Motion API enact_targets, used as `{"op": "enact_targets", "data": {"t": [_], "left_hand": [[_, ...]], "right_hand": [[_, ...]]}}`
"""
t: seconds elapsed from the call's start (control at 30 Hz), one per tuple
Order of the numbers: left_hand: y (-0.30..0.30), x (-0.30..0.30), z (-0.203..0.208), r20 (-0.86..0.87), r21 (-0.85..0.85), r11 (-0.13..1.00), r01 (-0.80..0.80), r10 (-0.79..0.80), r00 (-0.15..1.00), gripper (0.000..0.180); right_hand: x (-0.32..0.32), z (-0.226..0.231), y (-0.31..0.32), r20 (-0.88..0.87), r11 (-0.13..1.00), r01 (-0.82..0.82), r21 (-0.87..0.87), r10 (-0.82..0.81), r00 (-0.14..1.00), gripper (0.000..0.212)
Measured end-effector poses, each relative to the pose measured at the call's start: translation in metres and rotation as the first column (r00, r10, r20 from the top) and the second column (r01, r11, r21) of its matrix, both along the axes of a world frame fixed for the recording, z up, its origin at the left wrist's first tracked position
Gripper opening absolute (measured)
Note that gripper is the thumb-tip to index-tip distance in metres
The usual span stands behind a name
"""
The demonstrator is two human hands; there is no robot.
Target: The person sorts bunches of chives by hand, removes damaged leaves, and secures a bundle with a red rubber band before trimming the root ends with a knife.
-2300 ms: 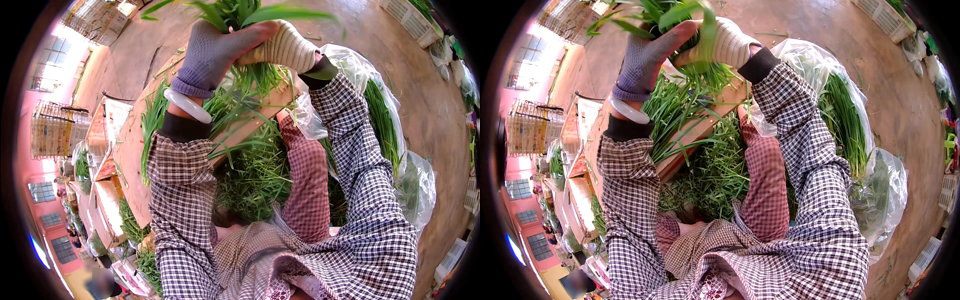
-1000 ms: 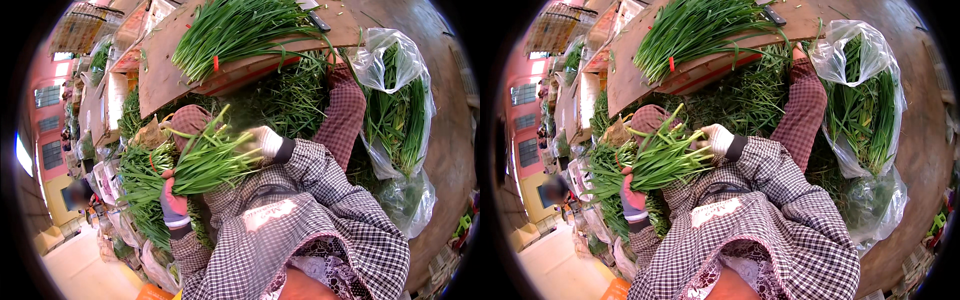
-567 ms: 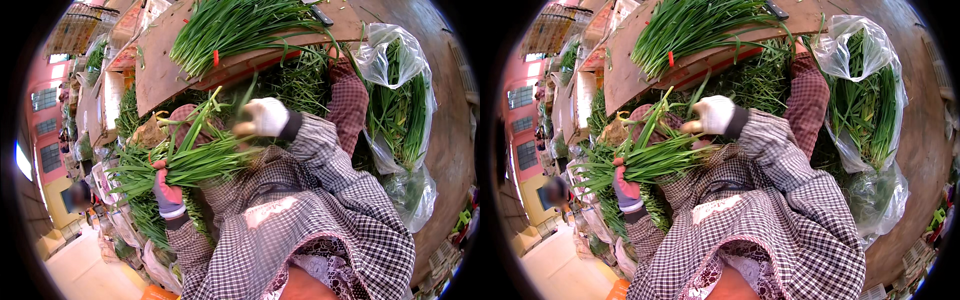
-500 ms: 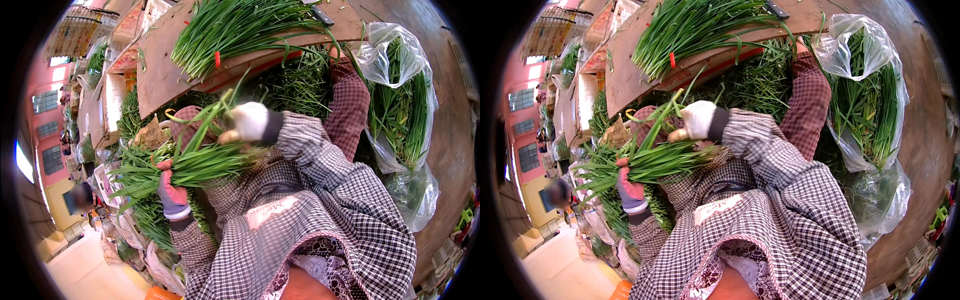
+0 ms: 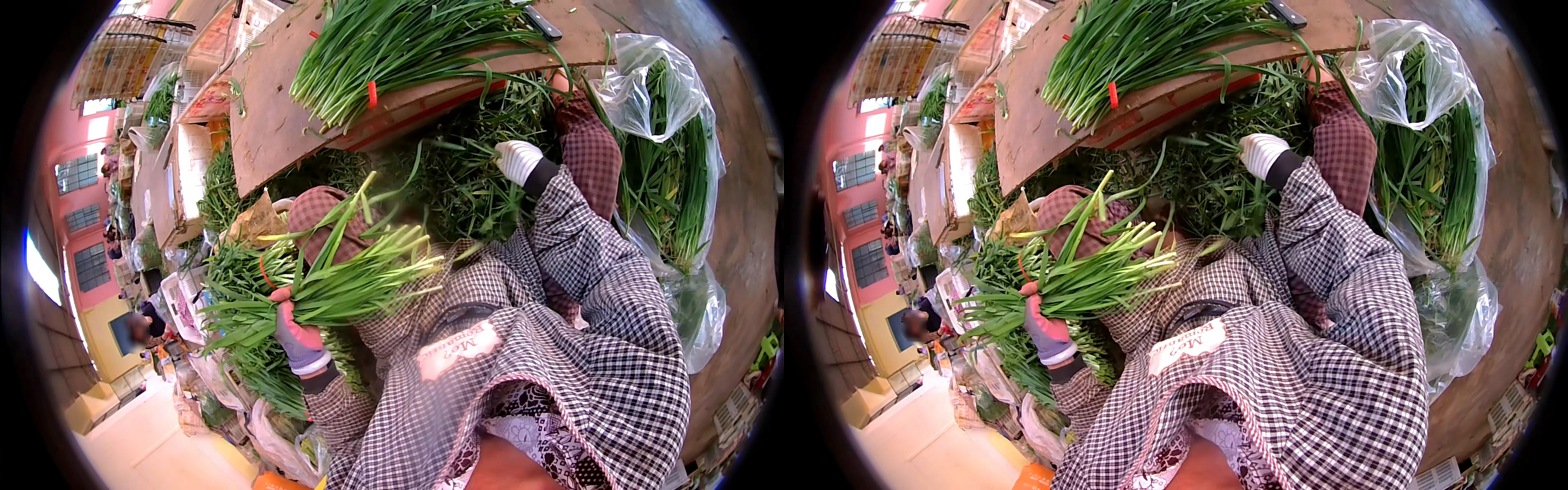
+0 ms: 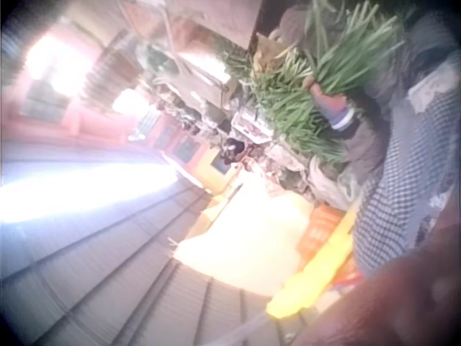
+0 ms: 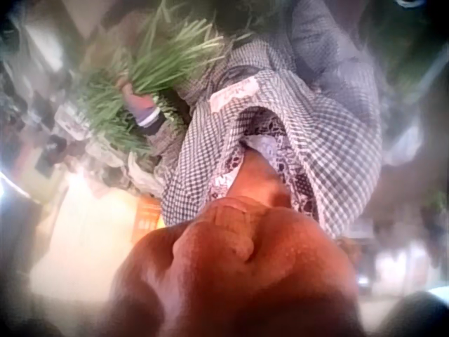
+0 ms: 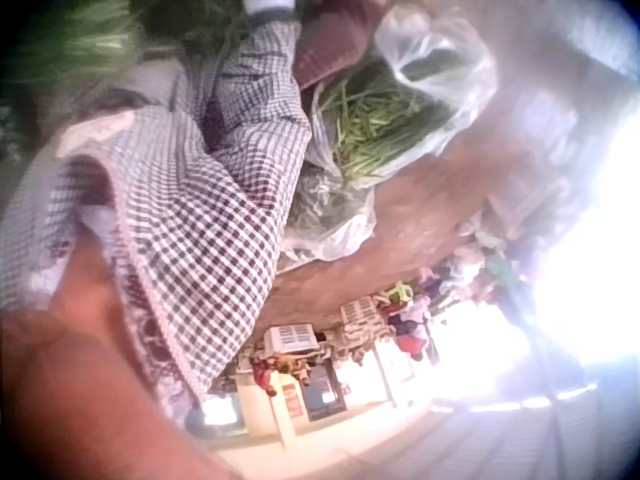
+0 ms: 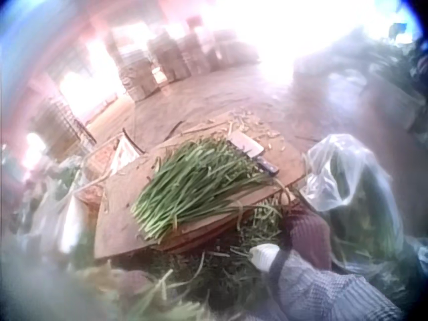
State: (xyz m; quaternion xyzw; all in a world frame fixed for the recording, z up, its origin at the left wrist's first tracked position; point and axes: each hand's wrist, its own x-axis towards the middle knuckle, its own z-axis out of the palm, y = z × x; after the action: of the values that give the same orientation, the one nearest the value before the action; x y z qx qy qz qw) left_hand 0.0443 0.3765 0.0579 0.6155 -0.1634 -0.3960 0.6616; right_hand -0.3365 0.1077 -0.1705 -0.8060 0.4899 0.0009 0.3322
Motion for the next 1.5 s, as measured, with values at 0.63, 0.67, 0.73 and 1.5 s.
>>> {"op": "enact_targets", "data": {"t": [0.63, 0.67, 0.73, 1.5], "left_hand": [[-0.009, -0.003, -0.002, 0.072, 0.049, 0.997, -0.061, 0.057, 0.996, 0.018], [-0.007, -0.002, -0.004, 0.087, 0.051, 0.997, -0.059, 0.055, 0.995, 0.019], [-0.010, 0.000, -0.008, 0.119, 0.050, 0.998, -0.043, 0.037, 0.992, 0.020], [-0.003, 0.010, -0.024, -0.119, -0.002, 1.000, 0.014, -0.014, 0.993, 0.023]], "right_hand": [[0.058, 0.097, 0.029, 0.587, 0.789, 0.095, 0.607, -0.526, 0.616, 0.036], [0.064, 0.110, 0.037, 0.643, 0.824, 0.011, 0.566, -0.450, 0.620, 0.039], [0.092, 0.145, 0.053, 0.722, 0.834, -0.166, 0.527, -0.336, 0.604, 0.037], [0.134, 0.113, 0.053, 0.735, 0.894, -0.179, 0.411, -0.209, 0.645, 0.023]]}}
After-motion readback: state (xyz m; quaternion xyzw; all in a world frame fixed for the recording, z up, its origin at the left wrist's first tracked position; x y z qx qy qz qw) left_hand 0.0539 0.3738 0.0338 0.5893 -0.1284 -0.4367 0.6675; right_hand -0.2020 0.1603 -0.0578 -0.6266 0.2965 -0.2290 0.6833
